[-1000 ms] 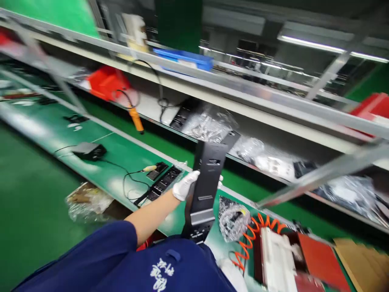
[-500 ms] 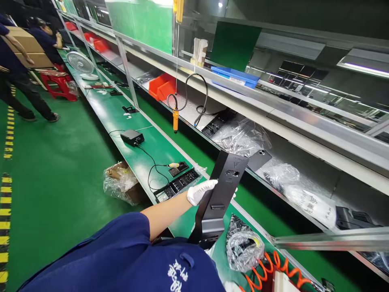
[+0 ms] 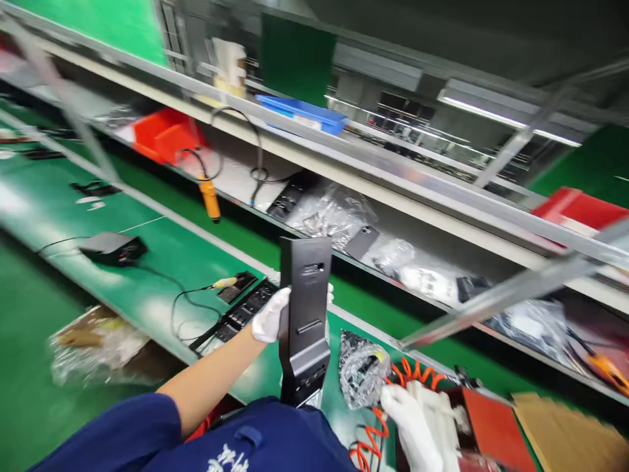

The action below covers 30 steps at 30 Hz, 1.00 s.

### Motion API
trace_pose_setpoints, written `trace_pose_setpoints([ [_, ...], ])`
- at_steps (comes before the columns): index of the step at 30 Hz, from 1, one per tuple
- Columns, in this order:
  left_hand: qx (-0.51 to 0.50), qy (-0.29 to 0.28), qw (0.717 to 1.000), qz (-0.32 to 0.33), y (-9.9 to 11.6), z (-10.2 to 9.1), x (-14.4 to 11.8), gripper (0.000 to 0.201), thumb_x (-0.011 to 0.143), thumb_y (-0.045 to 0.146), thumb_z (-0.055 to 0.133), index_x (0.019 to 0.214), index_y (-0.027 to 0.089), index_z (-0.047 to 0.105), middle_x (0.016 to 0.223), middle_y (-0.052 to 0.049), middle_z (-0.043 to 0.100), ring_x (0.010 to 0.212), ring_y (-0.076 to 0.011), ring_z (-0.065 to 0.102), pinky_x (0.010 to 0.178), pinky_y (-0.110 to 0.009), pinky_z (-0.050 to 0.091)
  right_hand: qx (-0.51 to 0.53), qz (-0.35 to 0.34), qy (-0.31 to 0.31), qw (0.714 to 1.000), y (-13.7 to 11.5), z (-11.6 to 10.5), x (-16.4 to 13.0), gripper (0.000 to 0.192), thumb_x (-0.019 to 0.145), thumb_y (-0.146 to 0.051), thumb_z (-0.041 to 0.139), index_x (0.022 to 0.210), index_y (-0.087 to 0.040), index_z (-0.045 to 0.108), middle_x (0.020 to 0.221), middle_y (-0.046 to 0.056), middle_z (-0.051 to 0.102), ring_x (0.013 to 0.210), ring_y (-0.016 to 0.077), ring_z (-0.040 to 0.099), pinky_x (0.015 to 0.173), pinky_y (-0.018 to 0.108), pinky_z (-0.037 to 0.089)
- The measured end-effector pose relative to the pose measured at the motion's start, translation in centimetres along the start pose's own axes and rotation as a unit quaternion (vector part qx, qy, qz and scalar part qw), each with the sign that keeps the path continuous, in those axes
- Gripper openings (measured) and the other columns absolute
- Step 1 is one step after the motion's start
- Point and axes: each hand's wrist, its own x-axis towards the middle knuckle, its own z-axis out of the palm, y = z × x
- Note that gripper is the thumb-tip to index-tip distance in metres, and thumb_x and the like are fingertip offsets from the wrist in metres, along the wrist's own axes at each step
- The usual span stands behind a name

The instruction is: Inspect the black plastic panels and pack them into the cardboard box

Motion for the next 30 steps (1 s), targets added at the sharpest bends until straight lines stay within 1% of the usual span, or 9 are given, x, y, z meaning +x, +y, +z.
trace_pose_setpoints([
  [2, 0.005, 0.001, 1.0, 0.017, -0.5, 1.0, 0.8, 0.078, 0.079, 0.066, 0.07, 0.137, 0.014, 0.065, 0.139, -0.015, 0.065, 0.128, -0.0342, 0.061, 0.107, -0.044, 0.052, 0.091, 0.034, 0.065, 0.993, -1.3, -1.2, 0.6, 0.028, 0.086, -0.045, 0.049, 0.071, -0.03, 0.068, 0.072, 0.009, 0.071, 0.059, 0.0269, 0.063, 0.055, 0.044, 0.055],
  [3, 0.007, 0.005, 1.0, 0.023, -1.1, 1.5, 1.3, 0.081, 0.078, 0.07, 0.069, 0.137, 0.015, 0.065, 0.138, -0.014, 0.066, 0.127, -0.0348, 0.062, 0.105, -0.044, 0.053, 0.169, 0.042, 0.077, 0.982, -2.6, -1.8, 1.1, 0.028, 0.084, -0.05, 0.055, 0.077, -0.027, 0.07, 0.073, 0.009, 0.071, 0.056, 0.0247, 0.061, 0.052, 0.042, 0.053],
  [4, 0.009, 0.009, 1.0, 0.02, -1.7, 1.9, 1.7, 0.083, 0.077, 0.072, 0.068, 0.137, 0.015, 0.065, 0.138, -0.013, 0.067, 0.127, -0.0353, 0.062, 0.104, -0.045, 0.053, 0.249, 0.046, 0.097, 0.963, -4.2, -2.3, 1.7, 0.029, 0.08, -0.053, 0.063, 0.078, -0.025, 0.07, 0.074, 0.008, 0.072, 0.053, 0.022, 0.059, 0.049, 0.039, 0.05],
  [6, 0.011, 0.013, 1.0, -0.015, -3.5, 2.7, 2.5, 0.083, 0.076, 0.075, 0.066, 0.135, 0.017, 0.067, 0.138, -0.012, 0.067, 0.128, -0.0361, 0.061, 0.105, -0.045, 0.053, 0.362, 0.02, 0.113, 0.925, -8.2, -3.2, 3.1, 0.033, 0.067, -0.05, 0.079, 0.084, -0.022, 0.072, 0.083, 0.008, 0.075, 0.065, 0.0209, 0.067, 0.056, 0.034, 0.055],
  [9, 0.016, 0.041, 0.998, -0.046, -6.2, 3.2, 3.2, 0.064, 0.08, 0.067, 0.066, 0.123, 0.02, 0.073, 0.133, -0.008, 0.07, 0.13, -0.0345, 0.06, 0.108, -0.042, 0.051, 0.414, -0.023, 0.084, 0.906, -13.8, -3.8, 5.2, 0.04, 0.063, -0.05, 0.085, 0.082, -0.018, 0.069, 0.087, 0.007, 0.075, 0.075, 0.0205, 0.072, 0.063, 0.03, 0.058],
  [12, 0.027, 0.088, 0.995, -0.047, -8.2, 2.8, 3.5, 0.05, 0.079, 0.058, 0.072, 0.112, 0.021, 0.077, 0.124, -0.008, 0.074, 0.122, -0.0307, 0.066, 0.108, -0.041, 0.052, 0.391, -0.031, 0.085, 0.916, -16.7, -3.7, 6.8, 0.04, 0.067, -0.054, 0.08, 0.075, -0.019, 0.063, 0.073, 0.002, 0.068, 0.066, 0.0167, 0.068, 0.059, 0.027, 0.055],
  [17, 0.018, 0.081, 0.992, -0.097, -9.0, 1.8, 3.5, 0.039, 0.081, 0.051, 0.073, 0.106, 0.023, 0.079, 0.115, -0.003, 0.078, 0.112, -0.0293, 0.072, 0.102, -0.038, 0.057, 0.268, -0.071, 0.193, 0.941, -17.0, -3.4, 7.8, 0.031, 0.073, -0.047, 0.073, 0.061, -0.022, 0.06, 0.068, -0.001, 0.059, 0.067, 0.0142, 0.057, 0.067, 0.029, 0.049],
  [23, 0.031, 0.062, 0.995, -0.07, -8.8, 1.4, 3.4, 0.036, 0.083, 0.048, 0.072, 0.107, 0.022, 0.079, 0.114, -0.002, 0.078, 0.114, -0.0303, 0.071, 0.102, -0.038, 0.057, 0.203, -0.087, 0.194, 0.956, -16.8, -3.3, 8.1, 0.036, 0.08, -0.045, 0.067, 0.053, -0.023, 0.055, 0.062, -0.002, 0.055, 0.073, 0.0167, 0.053, 0.073, 0.032, 0.047],
  [30, -0.007, 0.054, 0.996, -0.073, -9.2, 0.7, 3.6, 0.028, 0.083, 0.044, 0.076, 0.103, 0.024, 0.081, 0.111, 0.0, 0.079, 0.103, -0.0211, 0.075, 0.095, -0.027, 0.06, 0.203, -0.064, 0.202, 0.956, -16.5, -2.6, 8.7, 0.037, 0.081, -0.049, 0.067, 0.057, -0.023, 0.057, 0.065, -0.001, 0.055, 0.072, 0.0166, 0.054, 0.074, 0.032, 0.048],
])
